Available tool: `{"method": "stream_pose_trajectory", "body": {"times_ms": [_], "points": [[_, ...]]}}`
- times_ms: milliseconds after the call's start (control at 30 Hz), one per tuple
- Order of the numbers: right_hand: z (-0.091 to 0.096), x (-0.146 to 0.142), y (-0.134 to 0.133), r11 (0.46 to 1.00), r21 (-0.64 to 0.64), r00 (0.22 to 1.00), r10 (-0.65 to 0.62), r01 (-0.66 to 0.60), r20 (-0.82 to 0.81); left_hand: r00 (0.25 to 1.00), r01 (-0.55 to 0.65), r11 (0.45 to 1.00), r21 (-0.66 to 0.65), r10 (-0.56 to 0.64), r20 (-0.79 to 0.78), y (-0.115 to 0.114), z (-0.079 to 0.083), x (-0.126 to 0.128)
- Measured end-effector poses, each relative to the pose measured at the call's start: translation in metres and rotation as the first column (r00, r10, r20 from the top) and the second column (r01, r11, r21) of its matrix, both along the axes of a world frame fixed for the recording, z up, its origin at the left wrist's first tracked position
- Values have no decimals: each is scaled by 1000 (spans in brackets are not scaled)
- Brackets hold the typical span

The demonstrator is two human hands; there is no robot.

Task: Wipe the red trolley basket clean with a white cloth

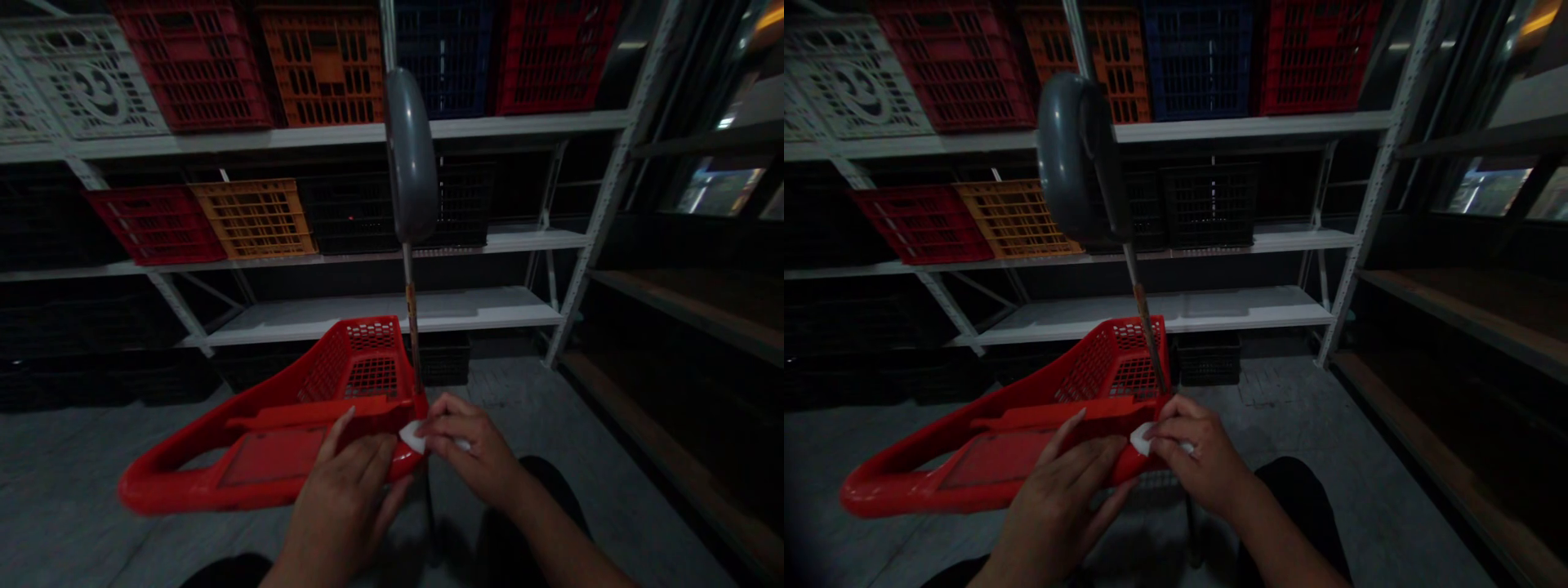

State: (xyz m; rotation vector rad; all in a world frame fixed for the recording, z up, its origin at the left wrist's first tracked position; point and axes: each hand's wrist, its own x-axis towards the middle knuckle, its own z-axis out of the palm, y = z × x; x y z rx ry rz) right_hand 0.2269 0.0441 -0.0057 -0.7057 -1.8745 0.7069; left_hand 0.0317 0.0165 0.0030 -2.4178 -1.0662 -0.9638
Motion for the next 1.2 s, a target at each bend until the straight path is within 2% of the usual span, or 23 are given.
{"method": "stream_pose_trajectory", "body": {"times_ms": [133,333,433,600,867,1067,1200], "points": [[0,-3,4,1000,29,1000,-4,3,29,999,41,999,34,-41,0,0,4,-3],[-11,-6,32,984,21,984,-175,174,26,998,57,998,23,-58,37,0,1,-8],[-9,-10,20,981,27,981,-193,193,29,996,78,997,13,-79,35,-1,2,-12],[-2,-16,-11,996,38,996,-79,78,49,994,110,994,-29,-110,-2,-6,8,-22],[-23,-17,10,965,83,969,-247,248,-23,994,109,993,-48,-109,-8,-9,6,-31],[-9,-25,-24,989,56,990,-138,138,1,993,102,989,-105,-107,-41,-9,3,-42],[-14,-25,-23,993,82,996,-84,84,-14,983,111,990,-84,-122,-139,-9,5,-53]]}}
